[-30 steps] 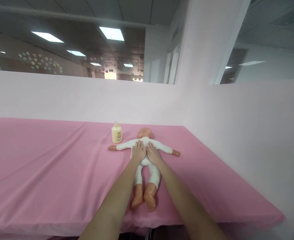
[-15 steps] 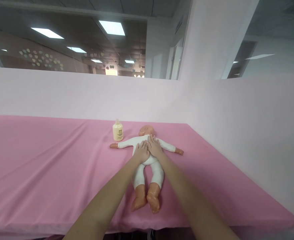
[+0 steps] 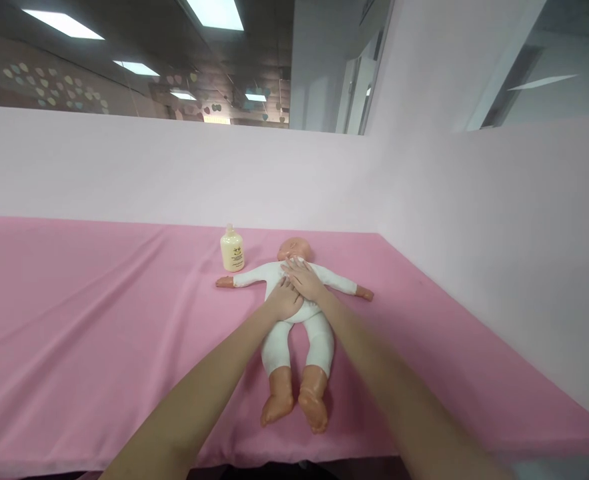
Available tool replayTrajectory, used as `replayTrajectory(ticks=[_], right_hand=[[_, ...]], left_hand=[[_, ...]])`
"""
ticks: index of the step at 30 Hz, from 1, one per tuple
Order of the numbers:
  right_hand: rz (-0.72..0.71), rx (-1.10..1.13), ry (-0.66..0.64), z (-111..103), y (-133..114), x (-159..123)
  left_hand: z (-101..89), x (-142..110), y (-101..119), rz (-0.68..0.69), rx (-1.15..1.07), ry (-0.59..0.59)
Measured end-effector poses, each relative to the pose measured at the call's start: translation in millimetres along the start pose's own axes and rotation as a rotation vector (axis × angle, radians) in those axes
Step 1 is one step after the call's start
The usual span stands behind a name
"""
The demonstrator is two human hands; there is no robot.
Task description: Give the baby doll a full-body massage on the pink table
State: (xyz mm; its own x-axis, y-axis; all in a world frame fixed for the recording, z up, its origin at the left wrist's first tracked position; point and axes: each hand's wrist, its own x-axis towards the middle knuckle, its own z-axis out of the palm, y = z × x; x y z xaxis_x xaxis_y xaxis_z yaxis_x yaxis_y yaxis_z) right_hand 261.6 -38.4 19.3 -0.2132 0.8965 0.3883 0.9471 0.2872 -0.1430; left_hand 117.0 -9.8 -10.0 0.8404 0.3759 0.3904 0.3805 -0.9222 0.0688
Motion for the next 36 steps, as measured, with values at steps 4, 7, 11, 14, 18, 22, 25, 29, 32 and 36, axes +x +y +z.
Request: replayTrajectory(ticks=[4,7,11,14,18,22,25,29,32,36], right_hand=[[0.075,0.001,-0.003,5,-1,0],[0.151,0.006,0.001,10,-2,-1],[0.252,-0.002,-0.027,16,-3,-3],[0.344,0.008,-0.053,17,-7,-6],[0.441,0.038,-0.067,14,-15,-13],[0.524,0.044,-0.097,11,-24,-21],[0.564,0.052,-0.105,9,-31,-26],[0.566,0.035,-0.112,6,-41,-34],[0.524,0.004,-0.117,3,-47,-41],[0.41,-0.013,-0.121,0,-52,-50]], left_hand=[[4.2,2,-3,-0.044,-0.028,-0.02],[4.9,2,-2,-0.08,-0.038,-0.042],[4.1,1,-1,-0.132,-0.035,-0.062],[2.9,1,0,-0.156,-0.042,-0.076],[0.7,0,2,-0.209,-0.054,-0.098],[-0.9,0,5,-0.298,-0.061,-0.085],[-1.5,0,7,-0.384,-0.059,-0.082],[-0.9,0,7,-0.534,-0.034,-0.044],[1.4,1,6,-0.586,-0.042,-0.014],[3.8,0,4,-0.579,-0.065,0.022]])
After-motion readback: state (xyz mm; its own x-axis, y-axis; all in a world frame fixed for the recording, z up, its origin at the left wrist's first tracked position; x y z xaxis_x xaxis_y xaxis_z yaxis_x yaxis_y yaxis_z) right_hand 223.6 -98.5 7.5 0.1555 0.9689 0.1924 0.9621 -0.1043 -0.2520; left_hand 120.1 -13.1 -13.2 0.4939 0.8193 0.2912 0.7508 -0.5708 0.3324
